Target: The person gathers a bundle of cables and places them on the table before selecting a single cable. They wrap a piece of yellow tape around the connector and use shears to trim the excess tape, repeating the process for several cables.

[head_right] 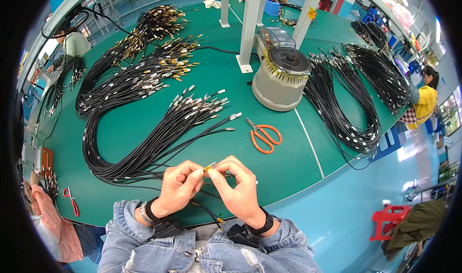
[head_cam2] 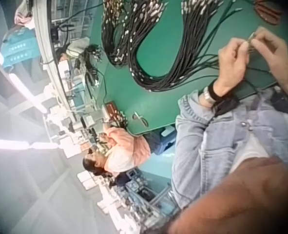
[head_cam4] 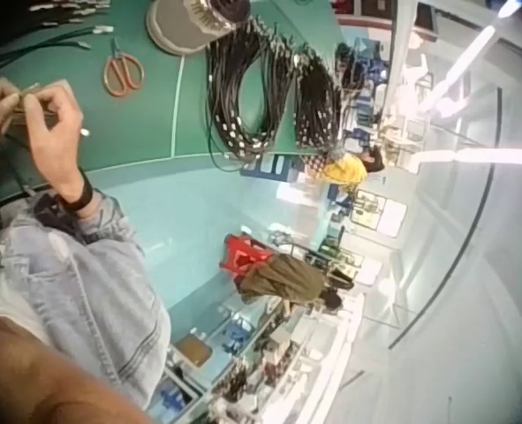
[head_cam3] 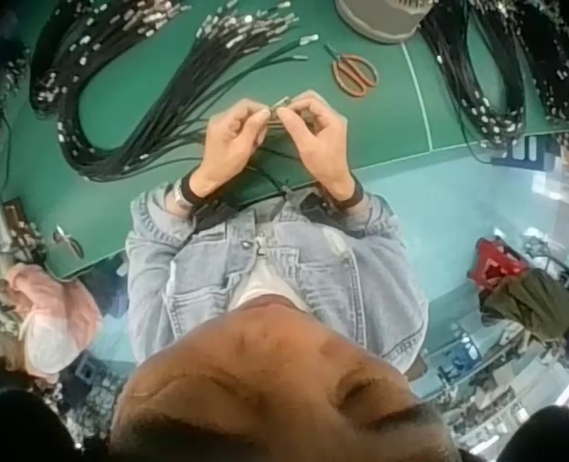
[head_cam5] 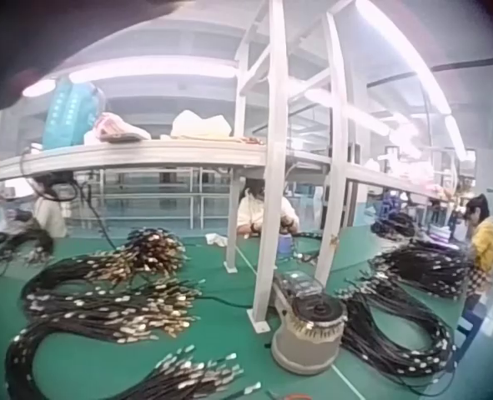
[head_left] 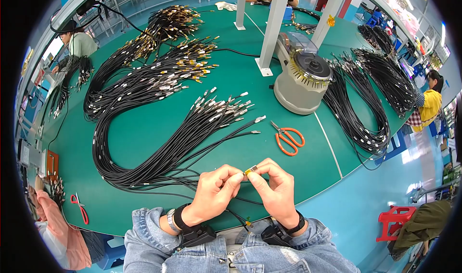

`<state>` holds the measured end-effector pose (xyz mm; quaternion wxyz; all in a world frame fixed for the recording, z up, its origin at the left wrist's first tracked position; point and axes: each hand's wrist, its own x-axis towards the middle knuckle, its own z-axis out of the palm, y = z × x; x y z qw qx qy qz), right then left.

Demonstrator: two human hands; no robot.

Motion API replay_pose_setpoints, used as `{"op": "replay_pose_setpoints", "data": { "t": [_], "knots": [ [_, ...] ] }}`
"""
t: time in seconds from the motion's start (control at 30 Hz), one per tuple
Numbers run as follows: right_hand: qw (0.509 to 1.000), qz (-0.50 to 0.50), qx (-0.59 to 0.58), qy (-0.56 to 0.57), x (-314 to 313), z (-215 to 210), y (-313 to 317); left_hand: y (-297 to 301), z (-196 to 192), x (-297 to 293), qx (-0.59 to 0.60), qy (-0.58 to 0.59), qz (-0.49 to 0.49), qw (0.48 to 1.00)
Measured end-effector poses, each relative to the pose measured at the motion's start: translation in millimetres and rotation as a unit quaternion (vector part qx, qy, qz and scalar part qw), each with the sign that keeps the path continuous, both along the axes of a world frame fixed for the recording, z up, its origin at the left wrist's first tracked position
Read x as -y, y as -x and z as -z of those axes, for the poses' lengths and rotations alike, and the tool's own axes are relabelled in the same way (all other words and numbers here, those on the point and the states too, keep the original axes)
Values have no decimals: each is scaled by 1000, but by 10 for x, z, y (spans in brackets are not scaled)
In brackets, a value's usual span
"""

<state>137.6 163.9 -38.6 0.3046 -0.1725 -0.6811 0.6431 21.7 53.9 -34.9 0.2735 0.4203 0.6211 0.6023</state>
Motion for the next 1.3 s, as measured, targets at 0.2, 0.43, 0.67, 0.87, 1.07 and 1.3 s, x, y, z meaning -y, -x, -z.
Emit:
{"op": "replay_pose_setpoints", "data": {
  "t": [0.2, 0.43, 0.67, 0.87, 1.07, 1.3],
  "knots": [
    [999, -17, -26, 25, -19, 59, 18, 59, -19, 20, 164, 32, 79, 983],
    [990, -38, -97, 92, -6, 121, 60, 118, -56, 10, 211, 32, 126, 969],
    [978, -68, -132, 147, -10, 120, 92, 169, -81, 9, 243, 70, 172, 952],
    [978, -99, -120, 141, -44, 111, 111, 250, -52, 22, 358, 82, 246, 897],
    [980, -134, -106, 100, -140, 210, 137, 308, 56, 15, 447, 65, 277, 848],
    [985, -86, -81, 124, -130, 36, 74, 236, 27, -46, 384, 69, 251, 886]
  ]
}}
